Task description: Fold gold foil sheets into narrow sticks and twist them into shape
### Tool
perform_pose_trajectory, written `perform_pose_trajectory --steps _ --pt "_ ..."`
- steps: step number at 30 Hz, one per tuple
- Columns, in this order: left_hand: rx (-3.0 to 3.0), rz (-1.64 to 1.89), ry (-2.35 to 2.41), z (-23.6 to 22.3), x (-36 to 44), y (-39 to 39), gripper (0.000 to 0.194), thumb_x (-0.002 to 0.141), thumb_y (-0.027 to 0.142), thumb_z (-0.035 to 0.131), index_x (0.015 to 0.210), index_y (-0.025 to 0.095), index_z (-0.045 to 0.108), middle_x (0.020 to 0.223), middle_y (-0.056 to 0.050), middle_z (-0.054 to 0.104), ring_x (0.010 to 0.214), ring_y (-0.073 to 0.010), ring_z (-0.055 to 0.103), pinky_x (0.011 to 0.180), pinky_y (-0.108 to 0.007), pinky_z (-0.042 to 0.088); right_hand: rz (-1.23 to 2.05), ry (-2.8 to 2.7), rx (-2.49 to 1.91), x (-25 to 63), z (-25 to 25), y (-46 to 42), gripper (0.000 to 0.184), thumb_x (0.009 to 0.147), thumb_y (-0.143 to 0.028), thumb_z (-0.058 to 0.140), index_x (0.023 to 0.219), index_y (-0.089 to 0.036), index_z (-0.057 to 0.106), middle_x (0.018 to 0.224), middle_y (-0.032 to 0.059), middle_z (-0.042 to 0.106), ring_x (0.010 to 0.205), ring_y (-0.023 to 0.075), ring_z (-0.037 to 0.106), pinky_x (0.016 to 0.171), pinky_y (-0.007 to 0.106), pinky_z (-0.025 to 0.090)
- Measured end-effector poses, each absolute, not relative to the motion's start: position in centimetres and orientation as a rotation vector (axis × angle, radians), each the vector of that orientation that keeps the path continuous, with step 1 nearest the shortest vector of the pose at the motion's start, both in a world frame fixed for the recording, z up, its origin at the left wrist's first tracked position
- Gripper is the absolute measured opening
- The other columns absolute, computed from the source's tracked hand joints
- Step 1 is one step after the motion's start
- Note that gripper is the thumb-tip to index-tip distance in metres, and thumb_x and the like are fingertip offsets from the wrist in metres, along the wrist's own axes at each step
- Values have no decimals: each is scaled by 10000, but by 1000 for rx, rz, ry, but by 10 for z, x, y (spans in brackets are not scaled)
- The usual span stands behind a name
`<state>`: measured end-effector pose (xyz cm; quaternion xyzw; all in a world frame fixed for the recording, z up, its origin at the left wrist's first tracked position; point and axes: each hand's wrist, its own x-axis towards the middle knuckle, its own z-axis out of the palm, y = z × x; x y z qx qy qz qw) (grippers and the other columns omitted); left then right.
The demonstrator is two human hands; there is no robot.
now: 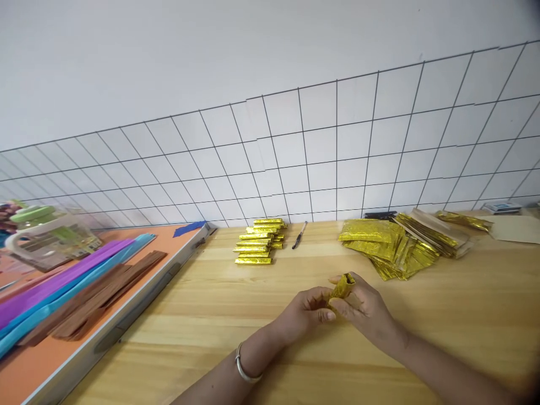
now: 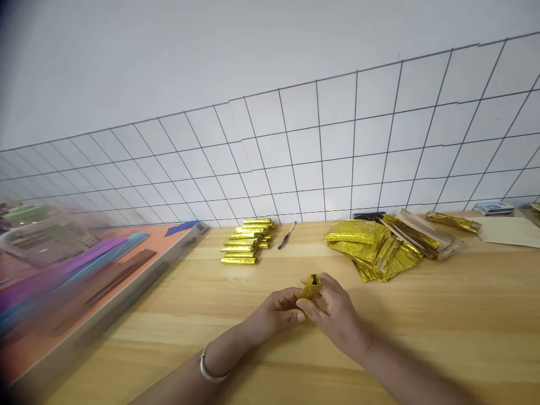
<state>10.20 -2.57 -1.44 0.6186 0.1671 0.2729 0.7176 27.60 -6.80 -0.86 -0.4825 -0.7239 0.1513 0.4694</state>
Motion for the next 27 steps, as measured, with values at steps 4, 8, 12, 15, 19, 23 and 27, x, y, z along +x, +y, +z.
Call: perform_pose_trajectory --steps 4,8,12,15,19,23,27 --pt "1460 655 425 -12 107 -32 355 740 391 688 989 149 611 941 -63 598 844 -166 542 758 -267 424 294 -1846 -1161 272 -9 -70 237 823 -337 579 1040 -244 554 895 44 590 862 199 563 748 340 478" --pt "1651 655 543 -13 107 -36 312 784 426 619 908 140 612 843 -45 585 779 -158 522 694 -246 419 207 -1917 -1137 267 -5 -74 220 825 -341 581 1019 -239 565 888 59 600 859 213 556 750 363 471" --pt "1739 622 612 -16 105 -35 296 789 413 601 919 148 611 806 -42 577 765 -168 517 665 -246 417 208 -1931 -1090 269 5 -78 299 811 -355 593 1083 -239 548 948 73 607 910 224 560 788 371 477" --pt "1778 651 641 -18 102 -33 242 789 343 599 942 157 595 803 -35 559 746 -154 495 655 -240 411 237 -1928 -1054 274 13 -79 367 824 -331 569 1175 -253 496 1046 83 588 990 231 545 837 376 472" --pt "1798 708 659 -17 99 -30 212 790 251 554 983 165 563 835 -27 530 749 -139 461 660 -230 395 288 -1929 -1011 278 18 -80 387 838 -287 554 1210 -267 451 1066 78 574 999 219 542 850 366 470" --pt "1769 607 587 -8 94 -25 132 776 201 505 892 150 542 787 -8 477 721 -122 425 650 -225 366 418 -1904 -951 284 24 -78 365 851 -278 538 1207 -261 462 1029 54 582 929 183 555 806 314 476" --pt "1748 438 565 2 85 -14 67 750 191 541 759 152 489 723 16 426 672 -102 387 611 -210 332 660 -1923 -956 293 38 -74 213 912 -253 425 1075 -263 561 935 26 601 859 144 568 760 266 476"
